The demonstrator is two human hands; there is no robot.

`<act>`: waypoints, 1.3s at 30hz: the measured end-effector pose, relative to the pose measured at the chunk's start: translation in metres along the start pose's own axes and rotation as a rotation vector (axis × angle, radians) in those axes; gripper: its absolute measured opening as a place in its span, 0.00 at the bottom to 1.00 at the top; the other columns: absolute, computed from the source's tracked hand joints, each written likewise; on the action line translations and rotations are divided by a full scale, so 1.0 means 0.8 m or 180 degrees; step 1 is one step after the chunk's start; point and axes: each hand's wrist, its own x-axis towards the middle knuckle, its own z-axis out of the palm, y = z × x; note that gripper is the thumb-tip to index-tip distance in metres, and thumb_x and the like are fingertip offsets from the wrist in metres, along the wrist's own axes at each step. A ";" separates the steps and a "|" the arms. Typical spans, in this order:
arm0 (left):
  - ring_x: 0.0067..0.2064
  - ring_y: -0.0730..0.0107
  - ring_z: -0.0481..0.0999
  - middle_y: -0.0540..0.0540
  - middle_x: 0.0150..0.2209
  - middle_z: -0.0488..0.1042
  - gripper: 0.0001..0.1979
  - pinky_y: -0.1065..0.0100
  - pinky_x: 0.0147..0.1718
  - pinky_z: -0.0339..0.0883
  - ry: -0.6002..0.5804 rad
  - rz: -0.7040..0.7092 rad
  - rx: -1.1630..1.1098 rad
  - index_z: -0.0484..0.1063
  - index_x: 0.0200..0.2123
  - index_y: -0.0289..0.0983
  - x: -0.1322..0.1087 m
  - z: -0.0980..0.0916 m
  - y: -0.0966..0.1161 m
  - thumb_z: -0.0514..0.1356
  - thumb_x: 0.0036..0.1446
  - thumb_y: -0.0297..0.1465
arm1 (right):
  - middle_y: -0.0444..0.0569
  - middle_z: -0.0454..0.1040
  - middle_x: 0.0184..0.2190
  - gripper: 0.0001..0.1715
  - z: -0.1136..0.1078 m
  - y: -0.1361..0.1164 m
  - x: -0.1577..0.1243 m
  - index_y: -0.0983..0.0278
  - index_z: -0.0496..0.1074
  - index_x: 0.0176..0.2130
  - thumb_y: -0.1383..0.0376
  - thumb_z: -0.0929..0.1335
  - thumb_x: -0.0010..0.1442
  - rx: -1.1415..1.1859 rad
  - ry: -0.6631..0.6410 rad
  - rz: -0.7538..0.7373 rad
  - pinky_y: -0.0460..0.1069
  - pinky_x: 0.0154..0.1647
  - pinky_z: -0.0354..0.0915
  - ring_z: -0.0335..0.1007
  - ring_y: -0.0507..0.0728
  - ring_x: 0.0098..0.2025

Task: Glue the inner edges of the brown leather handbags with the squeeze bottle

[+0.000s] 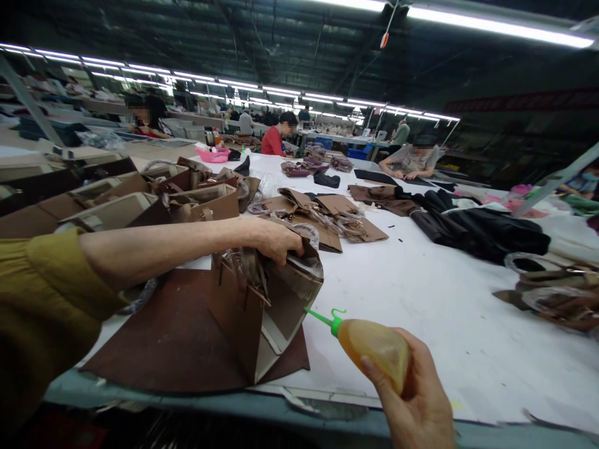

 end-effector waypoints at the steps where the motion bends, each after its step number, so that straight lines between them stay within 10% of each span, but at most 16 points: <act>1: 0.39 0.63 0.74 0.47 0.43 0.77 0.24 0.69 0.30 0.63 0.0014 -0.0001 0.0004 0.73 0.48 0.41 0.000 0.001 0.000 0.63 0.43 0.30 | 0.46 0.73 0.40 0.33 0.000 0.004 -0.001 0.61 0.67 0.46 0.46 0.73 0.46 -0.0025 -0.0018 0.0014 0.52 0.41 0.66 0.68 0.62 0.41; 16: 0.43 0.60 0.73 0.50 0.44 0.77 0.24 0.67 0.39 0.65 0.0152 -0.0052 -0.0241 0.75 0.46 0.46 0.004 0.007 -0.005 0.64 0.41 0.30 | 0.46 0.74 0.35 0.32 0.010 0.019 -0.026 0.61 0.69 0.43 0.45 0.73 0.44 -0.0151 -0.0109 0.0177 0.52 0.36 0.67 0.69 0.62 0.36; 39: 0.36 0.64 0.73 0.49 0.39 0.77 0.19 0.68 0.27 0.59 0.0127 0.0057 0.0002 0.74 0.43 0.41 -0.007 0.006 0.009 0.62 0.44 0.29 | 0.46 0.73 0.38 0.32 0.020 0.033 -0.051 0.60 0.68 0.44 0.45 0.72 0.46 0.0108 -0.0161 0.0419 0.49 0.42 0.65 0.67 0.61 0.40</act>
